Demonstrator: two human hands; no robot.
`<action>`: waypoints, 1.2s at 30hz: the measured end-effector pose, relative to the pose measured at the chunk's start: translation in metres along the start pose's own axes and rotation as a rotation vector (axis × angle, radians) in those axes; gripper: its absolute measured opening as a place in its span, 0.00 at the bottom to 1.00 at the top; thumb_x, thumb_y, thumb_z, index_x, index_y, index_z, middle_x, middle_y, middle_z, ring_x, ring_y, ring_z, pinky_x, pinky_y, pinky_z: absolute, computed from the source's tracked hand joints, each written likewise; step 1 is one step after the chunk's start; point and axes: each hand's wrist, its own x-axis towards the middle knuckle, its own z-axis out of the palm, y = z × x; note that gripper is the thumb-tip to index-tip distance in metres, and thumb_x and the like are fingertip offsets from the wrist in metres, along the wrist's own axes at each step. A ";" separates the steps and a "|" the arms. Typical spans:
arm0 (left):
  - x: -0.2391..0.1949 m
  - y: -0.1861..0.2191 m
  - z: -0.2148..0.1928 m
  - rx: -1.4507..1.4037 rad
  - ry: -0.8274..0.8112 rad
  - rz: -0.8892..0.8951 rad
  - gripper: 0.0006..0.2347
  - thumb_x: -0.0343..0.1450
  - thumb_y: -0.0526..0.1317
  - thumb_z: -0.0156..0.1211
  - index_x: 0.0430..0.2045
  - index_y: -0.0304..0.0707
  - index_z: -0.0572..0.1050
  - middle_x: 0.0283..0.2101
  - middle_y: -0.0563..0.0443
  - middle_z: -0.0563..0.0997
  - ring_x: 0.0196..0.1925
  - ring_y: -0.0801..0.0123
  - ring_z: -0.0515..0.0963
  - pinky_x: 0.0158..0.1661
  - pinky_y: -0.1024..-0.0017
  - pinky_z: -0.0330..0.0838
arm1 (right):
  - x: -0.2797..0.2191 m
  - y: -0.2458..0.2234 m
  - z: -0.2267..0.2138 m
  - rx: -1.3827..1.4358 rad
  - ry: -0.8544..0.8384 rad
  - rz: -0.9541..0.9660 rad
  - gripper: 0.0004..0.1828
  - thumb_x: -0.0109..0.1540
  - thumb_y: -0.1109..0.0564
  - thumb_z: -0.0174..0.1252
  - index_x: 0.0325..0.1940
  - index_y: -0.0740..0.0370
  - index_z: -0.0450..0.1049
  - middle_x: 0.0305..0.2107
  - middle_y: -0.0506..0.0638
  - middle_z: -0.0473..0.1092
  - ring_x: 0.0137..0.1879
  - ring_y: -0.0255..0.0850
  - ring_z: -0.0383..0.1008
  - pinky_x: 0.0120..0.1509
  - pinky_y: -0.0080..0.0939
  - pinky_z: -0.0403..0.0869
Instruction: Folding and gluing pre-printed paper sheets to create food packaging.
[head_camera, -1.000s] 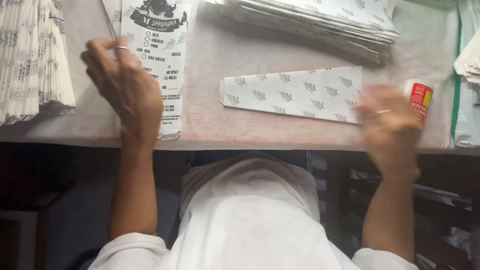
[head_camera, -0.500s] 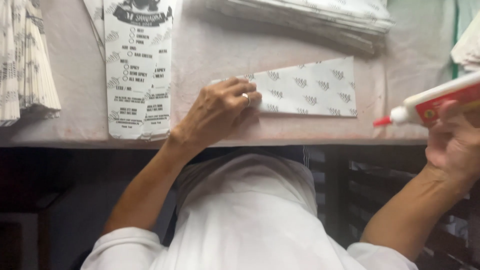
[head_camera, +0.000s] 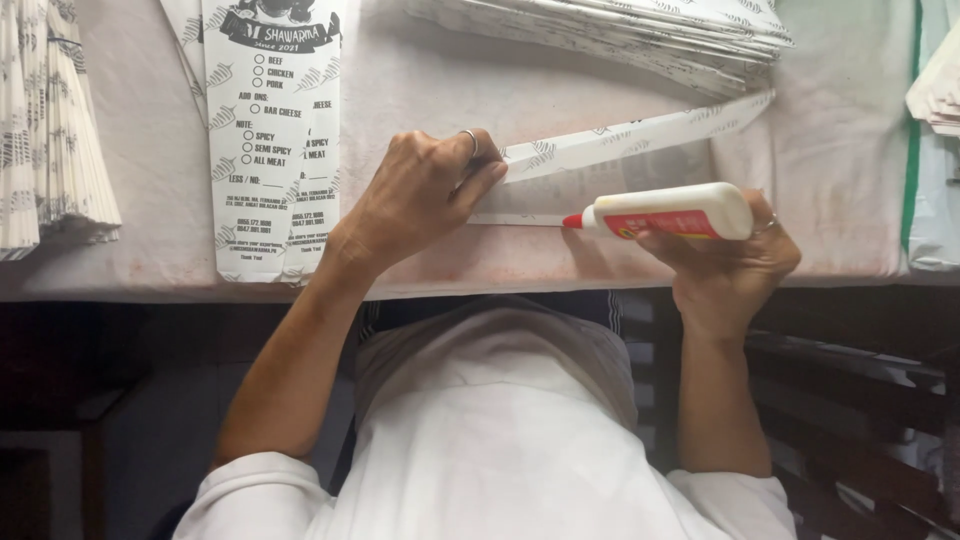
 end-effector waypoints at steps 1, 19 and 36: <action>0.001 0.000 -0.002 -0.020 -0.017 -0.033 0.06 0.78 0.39 0.57 0.34 0.36 0.76 0.19 0.52 0.79 0.17 0.64 0.77 0.27 0.66 0.68 | -0.001 0.000 0.001 -0.006 0.001 0.031 0.23 0.49 0.63 0.81 0.33 0.61 0.70 0.29 0.42 0.64 0.40 0.34 0.69 0.43 0.36 0.76; 0.007 -0.001 -0.011 -0.085 -0.071 -0.153 0.06 0.76 0.40 0.62 0.32 0.38 0.80 0.20 0.56 0.81 0.18 0.74 0.73 0.23 0.69 0.63 | 0.013 0.047 -0.140 0.068 0.433 -0.117 0.32 0.49 0.76 0.79 0.51 0.69 0.69 0.41 0.61 0.70 0.47 0.49 0.77 0.57 0.59 0.86; 0.017 -0.009 -0.017 -0.180 -0.087 -0.202 0.08 0.74 0.40 0.61 0.28 0.37 0.82 0.24 0.55 0.84 0.21 0.75 0.76 0.25 0.70 0.65 | 0.003 0.042 -0.053 0.118 0.201 0.088 0.28 0.46 0.71 0.76 0.46 0.61 0.74 0.34 0.51 0.72 0.40 0.41 0.76 0.45 0.45 0.83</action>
